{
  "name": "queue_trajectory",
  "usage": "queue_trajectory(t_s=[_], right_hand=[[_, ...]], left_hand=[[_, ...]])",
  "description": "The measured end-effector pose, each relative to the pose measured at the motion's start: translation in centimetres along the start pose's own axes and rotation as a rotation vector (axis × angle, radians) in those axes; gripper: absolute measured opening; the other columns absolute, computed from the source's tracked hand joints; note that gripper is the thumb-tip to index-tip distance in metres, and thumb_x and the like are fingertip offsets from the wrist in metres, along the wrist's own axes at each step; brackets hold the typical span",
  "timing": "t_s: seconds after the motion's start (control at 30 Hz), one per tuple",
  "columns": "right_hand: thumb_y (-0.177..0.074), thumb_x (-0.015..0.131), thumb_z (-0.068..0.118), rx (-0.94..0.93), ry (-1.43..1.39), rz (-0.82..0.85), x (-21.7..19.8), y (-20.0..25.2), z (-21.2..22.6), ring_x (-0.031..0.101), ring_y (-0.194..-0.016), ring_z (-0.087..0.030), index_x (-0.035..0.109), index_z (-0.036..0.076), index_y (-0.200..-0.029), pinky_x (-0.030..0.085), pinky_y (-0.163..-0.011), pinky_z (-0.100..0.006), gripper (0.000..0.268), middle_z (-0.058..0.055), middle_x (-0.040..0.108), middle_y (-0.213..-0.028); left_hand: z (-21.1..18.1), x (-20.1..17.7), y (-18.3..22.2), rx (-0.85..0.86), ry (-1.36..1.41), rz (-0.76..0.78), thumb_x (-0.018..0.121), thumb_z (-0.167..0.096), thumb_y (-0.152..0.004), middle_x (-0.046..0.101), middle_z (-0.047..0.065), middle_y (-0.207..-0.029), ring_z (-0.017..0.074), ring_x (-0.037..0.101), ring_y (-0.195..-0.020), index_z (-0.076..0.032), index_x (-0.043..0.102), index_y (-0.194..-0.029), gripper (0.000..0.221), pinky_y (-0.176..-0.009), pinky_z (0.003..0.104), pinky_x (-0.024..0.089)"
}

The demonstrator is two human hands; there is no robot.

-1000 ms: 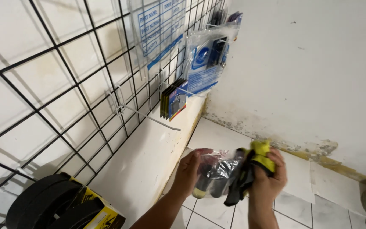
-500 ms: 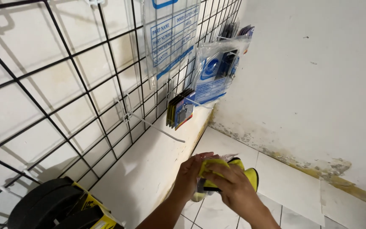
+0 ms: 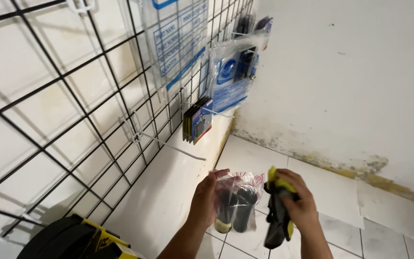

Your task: Wiping down a packaged motorcycle handle grip with a cleaning cloth.

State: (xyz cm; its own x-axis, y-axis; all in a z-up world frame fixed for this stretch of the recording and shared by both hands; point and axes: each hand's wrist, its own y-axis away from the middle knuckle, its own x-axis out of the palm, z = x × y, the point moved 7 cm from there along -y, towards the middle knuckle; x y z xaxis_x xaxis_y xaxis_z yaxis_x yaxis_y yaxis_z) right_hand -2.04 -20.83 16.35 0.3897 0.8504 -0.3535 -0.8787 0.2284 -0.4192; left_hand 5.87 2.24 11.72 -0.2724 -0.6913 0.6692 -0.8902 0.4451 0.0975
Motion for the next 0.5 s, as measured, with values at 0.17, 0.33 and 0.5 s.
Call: queue_trajectory(t_s=[0.17,0.33,0.5], right_hand=[[-0.085,0.041,0.045,0.407,-0.698,-0.211,0.7,2.9,-0.4,0.054,-0.132,-0.041,0.043,-0.002,-0.152,0.042,-0.109,-0.051,0.082,-0.027,0.054,-0.146],[-0.091,0.038,0.060,0.240,-0.392,-0.102,3.6,3.4,4.8,0.036,-0.152,-0.038,0.039,0.007,-0.153,0.030,-0.123,-0.055,0.082,-0.019,0.041,-0.162],[-0.067,0.067,-0.015,0.280,-0.354,-0.212,4.0,4.4,1.8,0.057,-0.132,-0.030,0.041,0.011,-0.152,0.045,-0.112,-0.042,0.092,-0.017,0.056,-0.148]], left_hand=[[0.9,-0.4,1.0,-0.121,0.090,-0.039,0.041,-0.046,-0.100,0.071,0.034,-0.122,0.0405,0.069,-0.102,-0.002,0.061,-0.136,0.059,-0.085,0.051,0.055],[1.3,0.2,1.3,-0.128,0.062,0.023,0.043,-0.048,-0.098,0.073,0.030,-0.124,0.0414,0.070,-0.106,-0.003,0.059,-0.133,0.059,-0.090,0.053,0.058],[0.9,0.6,1.8,-0.074,-0.076,0.019,0.045,-0.046,-0.099,0.077,0.026,-0.110,0.0323,0.074,-0.093,-0.001,0.066,-0.127,0.057,-0.078,0.043,0.060]])
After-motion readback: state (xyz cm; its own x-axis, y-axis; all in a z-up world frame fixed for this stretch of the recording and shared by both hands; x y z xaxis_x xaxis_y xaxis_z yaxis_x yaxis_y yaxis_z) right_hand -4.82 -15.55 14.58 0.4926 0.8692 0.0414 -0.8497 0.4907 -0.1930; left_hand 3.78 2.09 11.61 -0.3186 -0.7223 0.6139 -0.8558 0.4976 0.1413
